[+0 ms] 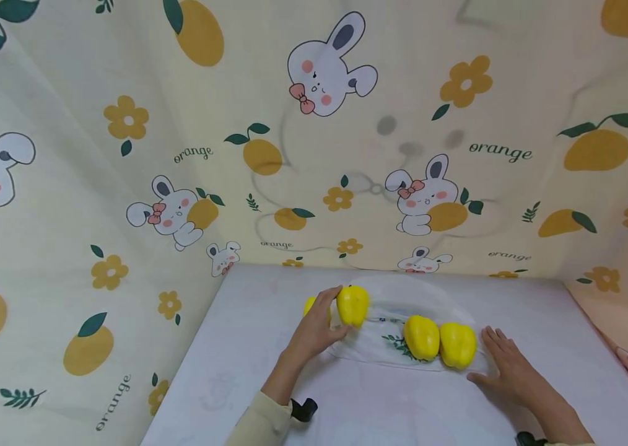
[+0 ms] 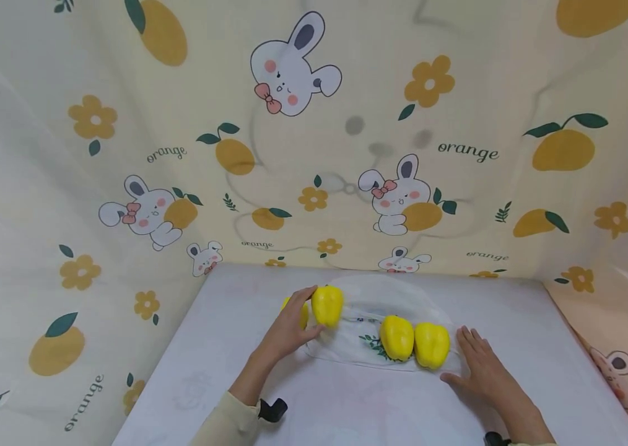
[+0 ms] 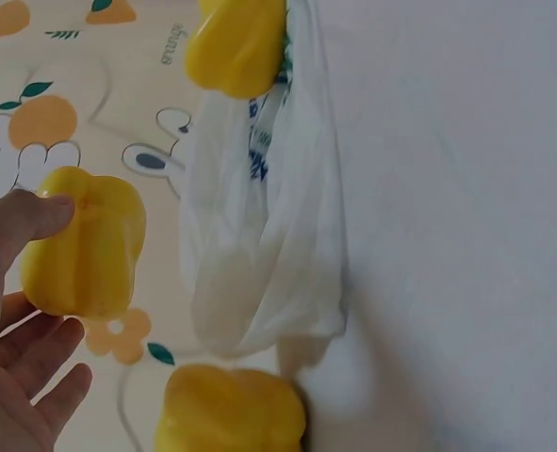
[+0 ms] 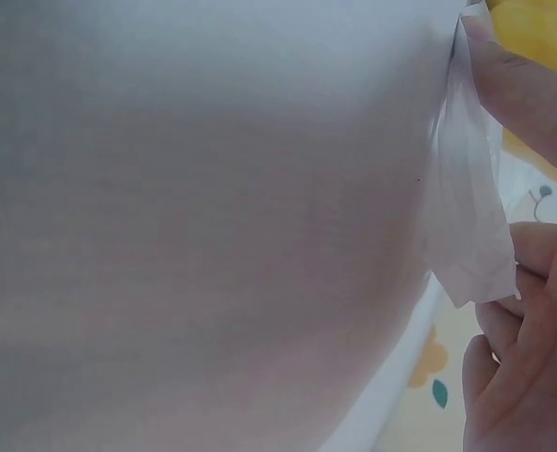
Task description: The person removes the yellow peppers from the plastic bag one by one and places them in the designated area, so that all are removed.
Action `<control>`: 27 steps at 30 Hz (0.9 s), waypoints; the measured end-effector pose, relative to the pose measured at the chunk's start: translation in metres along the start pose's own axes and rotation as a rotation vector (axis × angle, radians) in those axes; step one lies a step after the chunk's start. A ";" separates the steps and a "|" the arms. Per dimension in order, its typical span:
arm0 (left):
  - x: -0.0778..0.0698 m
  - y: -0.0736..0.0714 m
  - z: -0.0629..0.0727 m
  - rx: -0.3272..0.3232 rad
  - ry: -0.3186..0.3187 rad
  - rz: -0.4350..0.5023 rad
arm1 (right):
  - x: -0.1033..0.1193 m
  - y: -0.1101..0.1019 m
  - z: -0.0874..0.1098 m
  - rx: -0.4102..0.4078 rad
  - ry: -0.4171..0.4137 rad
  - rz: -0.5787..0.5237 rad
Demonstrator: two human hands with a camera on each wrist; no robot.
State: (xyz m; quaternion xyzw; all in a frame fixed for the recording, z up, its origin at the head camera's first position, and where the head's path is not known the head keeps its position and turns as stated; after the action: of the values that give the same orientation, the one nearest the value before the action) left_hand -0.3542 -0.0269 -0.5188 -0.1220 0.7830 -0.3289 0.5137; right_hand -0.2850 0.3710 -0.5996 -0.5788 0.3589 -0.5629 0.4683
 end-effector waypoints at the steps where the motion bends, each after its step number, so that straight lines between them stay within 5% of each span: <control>1: 0.000 -0.003 0.001 -0.006 0.008 -0.002 | -0.001 0.000 0.000 -0.003 -0.001 0.002; 9: 0.009 -0.027 0.006 -0.037 0.028 -0.006 | -0.001 0.002 0.001 -0.006 0.004 0.006; 27: 0.047 -0.071 0.017 -0.128 -0.075 0.026 | -0.003 0.003 0.000 -0.006 -0.005 -0.001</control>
State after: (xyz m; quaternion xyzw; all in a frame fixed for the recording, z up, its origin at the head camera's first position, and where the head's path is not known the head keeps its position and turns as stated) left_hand -0.3702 -0.1116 -0.5120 -0.1569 0.7841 -0.2666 0.5380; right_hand -0.2852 0.3726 -0.6038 -0.5819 0.3589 -0.5607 0.4671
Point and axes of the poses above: each hand's wrist, its own z-axis away from the middle knuckle, its own y-axis out of the palm, x = y × z, the point moved 9 cm from there along -z, towards the middle knuckle, and after that the axes turned 8 degrees about z, right-handed, at the moved point
